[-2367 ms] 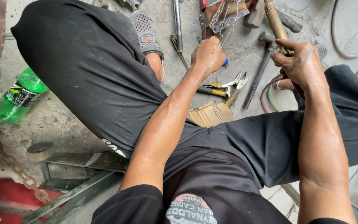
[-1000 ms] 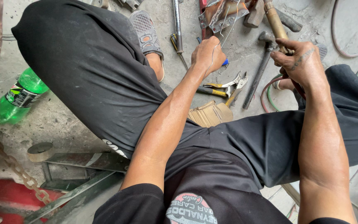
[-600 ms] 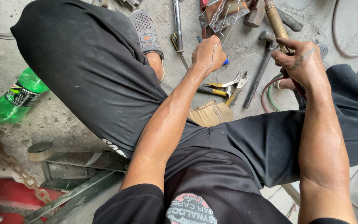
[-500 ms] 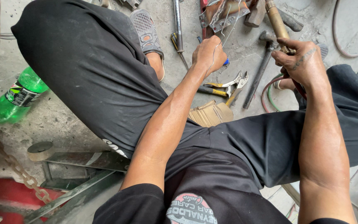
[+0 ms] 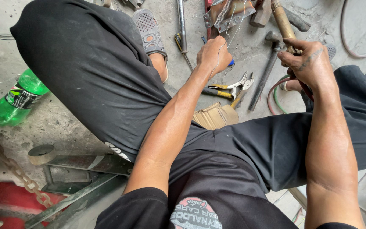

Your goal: The person sits on the floor and uses a welding torch to heat and join a metal wire to a metal part. The person holds the wire with one hand and the torch with the other, repeatedly applying heat to the joint.

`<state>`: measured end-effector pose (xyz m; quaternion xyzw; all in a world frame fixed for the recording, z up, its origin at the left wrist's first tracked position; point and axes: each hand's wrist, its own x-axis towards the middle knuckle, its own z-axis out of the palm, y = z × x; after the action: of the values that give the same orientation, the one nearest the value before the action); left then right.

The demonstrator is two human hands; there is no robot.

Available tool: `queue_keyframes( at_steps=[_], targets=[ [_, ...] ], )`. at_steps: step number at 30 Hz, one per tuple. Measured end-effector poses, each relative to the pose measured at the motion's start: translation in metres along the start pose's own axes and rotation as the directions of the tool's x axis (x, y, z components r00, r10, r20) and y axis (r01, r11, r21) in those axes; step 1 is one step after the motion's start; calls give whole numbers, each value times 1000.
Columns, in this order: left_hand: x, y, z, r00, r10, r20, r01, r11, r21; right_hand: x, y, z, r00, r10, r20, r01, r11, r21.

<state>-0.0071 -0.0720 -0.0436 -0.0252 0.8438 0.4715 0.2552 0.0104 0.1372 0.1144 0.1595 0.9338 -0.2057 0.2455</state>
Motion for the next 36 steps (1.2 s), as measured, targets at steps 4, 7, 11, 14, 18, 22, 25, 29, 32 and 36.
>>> queue_keyframes(
  at_steps=[4,7,11,14,18,22,25,29,32,36],
  targets=[
    [-1,-1,2,1000,5,-12,-5,1000,-5,-1,2,0,1000,-18,6,18,1000,3],
    [0,-1,2,1000,3,-9,-4,1000,-10,-1,1,0,1000,-29,8,29,1000,-2],
    [-1,-2,2,1000,0,-6,0,1000,-2,-2,0,1,1000,8,8,-8,1000,16],
    [-1,-2,2,1000,12,-23,-12,1000,-7,-2,-1,1,1000,-8,5,8,1000,18],
    [-1,-3,1,1000,8,-19,-8,1000,-3,-1,0,1,1000,-17,10,17,1000,15],
    [-1,-3,0,1000,-6,0,6,1000,11,0,1,2,1000,-22,12,22,1000,14],
    [-1,-3,0,1000,10,-21,-10,1000,-5,0,0,2,1000,-5,7,5,1000,14],
    [-2,-4,-1,1000,7,-7,-7,1000,5,0,-2,1,1000,-10,15,10,1000,22],
    [-2,-4,-2,1000,7,-28,-6,1000,3,-1,-2,1,1000,12,17,-13,1000,29],
    [-3,-2,-2,999,7,-45,-7,1000,0,1,-1,0,1000,-17,8,17,1000,14]
  ],
)
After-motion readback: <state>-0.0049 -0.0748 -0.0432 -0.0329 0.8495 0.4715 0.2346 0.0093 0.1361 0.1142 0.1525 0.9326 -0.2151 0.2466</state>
